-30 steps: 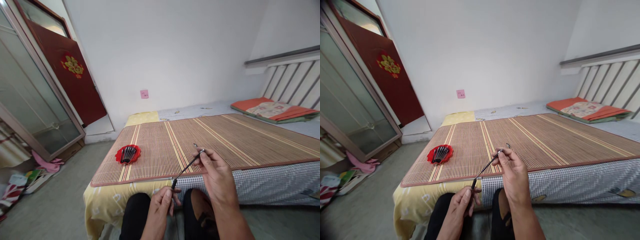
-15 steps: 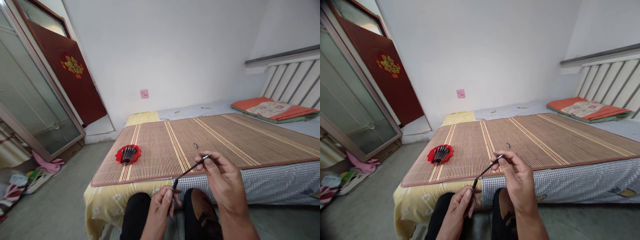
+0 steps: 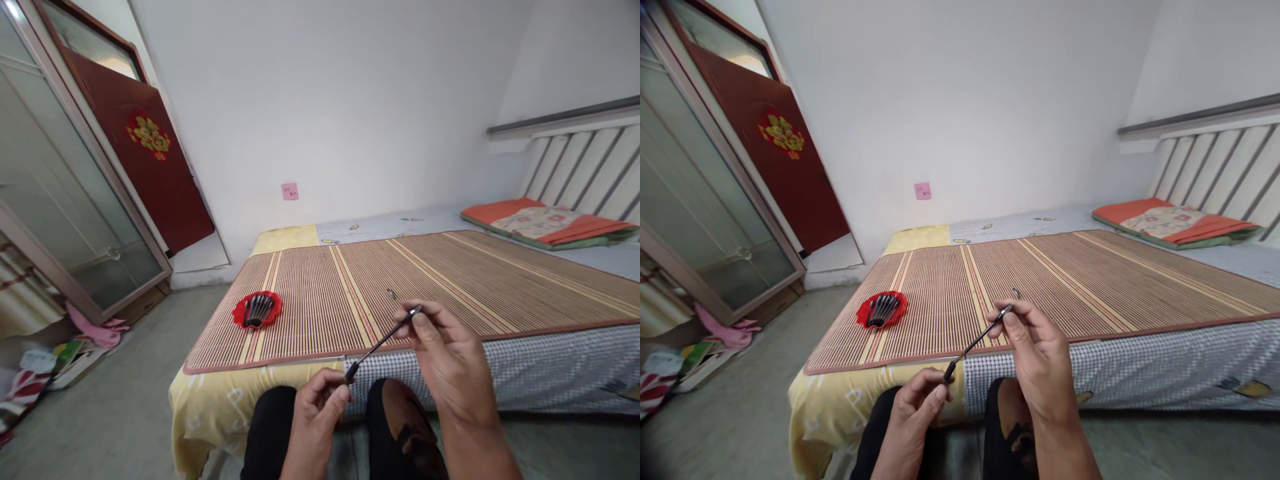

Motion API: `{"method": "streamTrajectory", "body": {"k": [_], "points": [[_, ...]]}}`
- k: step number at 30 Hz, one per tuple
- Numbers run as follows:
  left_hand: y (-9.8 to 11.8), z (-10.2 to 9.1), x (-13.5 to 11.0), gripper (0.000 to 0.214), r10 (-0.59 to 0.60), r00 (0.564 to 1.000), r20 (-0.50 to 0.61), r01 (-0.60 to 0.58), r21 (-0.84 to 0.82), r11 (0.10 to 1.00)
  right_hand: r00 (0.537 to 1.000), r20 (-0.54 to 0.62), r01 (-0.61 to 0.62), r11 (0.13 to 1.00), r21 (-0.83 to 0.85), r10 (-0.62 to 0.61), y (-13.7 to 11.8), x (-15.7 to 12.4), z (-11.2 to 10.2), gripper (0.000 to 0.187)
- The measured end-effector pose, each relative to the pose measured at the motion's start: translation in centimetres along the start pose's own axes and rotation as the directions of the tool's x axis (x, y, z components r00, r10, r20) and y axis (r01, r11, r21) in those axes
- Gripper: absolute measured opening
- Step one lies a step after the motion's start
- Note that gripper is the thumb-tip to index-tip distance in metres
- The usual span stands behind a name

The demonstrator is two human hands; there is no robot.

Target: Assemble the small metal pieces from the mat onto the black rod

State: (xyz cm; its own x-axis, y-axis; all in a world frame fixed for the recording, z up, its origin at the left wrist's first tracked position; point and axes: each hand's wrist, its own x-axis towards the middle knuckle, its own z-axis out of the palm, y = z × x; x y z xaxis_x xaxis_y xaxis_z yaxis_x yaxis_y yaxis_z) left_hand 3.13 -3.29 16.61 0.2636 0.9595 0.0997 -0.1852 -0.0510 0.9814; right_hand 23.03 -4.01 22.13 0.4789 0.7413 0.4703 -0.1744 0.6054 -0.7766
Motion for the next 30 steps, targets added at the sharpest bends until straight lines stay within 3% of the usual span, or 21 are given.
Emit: {"method": "streamTrajectory", "body": {"k": [10, 13, 21, 30], "points": [[0.1, 0.1, -0.1, 0.047, -0.064, 0.996, 0.064, 0.066, -0.015, 0.998, 0.999, 0.039, -0.026, 0.998, -0.058, 0.028, 0.4, 0.2, 0.7, 0.017], [0.2, 0.3, -0.2, 0.050, -0.078, 0.990, 0.116, 0.081, -0.024, 0.996, 0.992, 0.102, -0.065, 0.994, -0.089, 0.074, 0.6, 0.4, 1.1, 0.020], [0.8, 0.5, -0.2, 0.046, -0.098, 0.981, 0.165, 0.120, -0.130, 0.984, 0.919, 0.331, -0.175, 0.974, -0.146, 0.215, 0.4, -0.8, 3.2, 0.022], [1.6, 0.5, -0.6, 0.044, -0.169, 0.967, 0.190, 0.225, -0.335, 0.915, 0.844, 0.513, -0.074, 0.981, -0.179, 0.157, 0.1, -1.2, 4.0, 0.021]]}}
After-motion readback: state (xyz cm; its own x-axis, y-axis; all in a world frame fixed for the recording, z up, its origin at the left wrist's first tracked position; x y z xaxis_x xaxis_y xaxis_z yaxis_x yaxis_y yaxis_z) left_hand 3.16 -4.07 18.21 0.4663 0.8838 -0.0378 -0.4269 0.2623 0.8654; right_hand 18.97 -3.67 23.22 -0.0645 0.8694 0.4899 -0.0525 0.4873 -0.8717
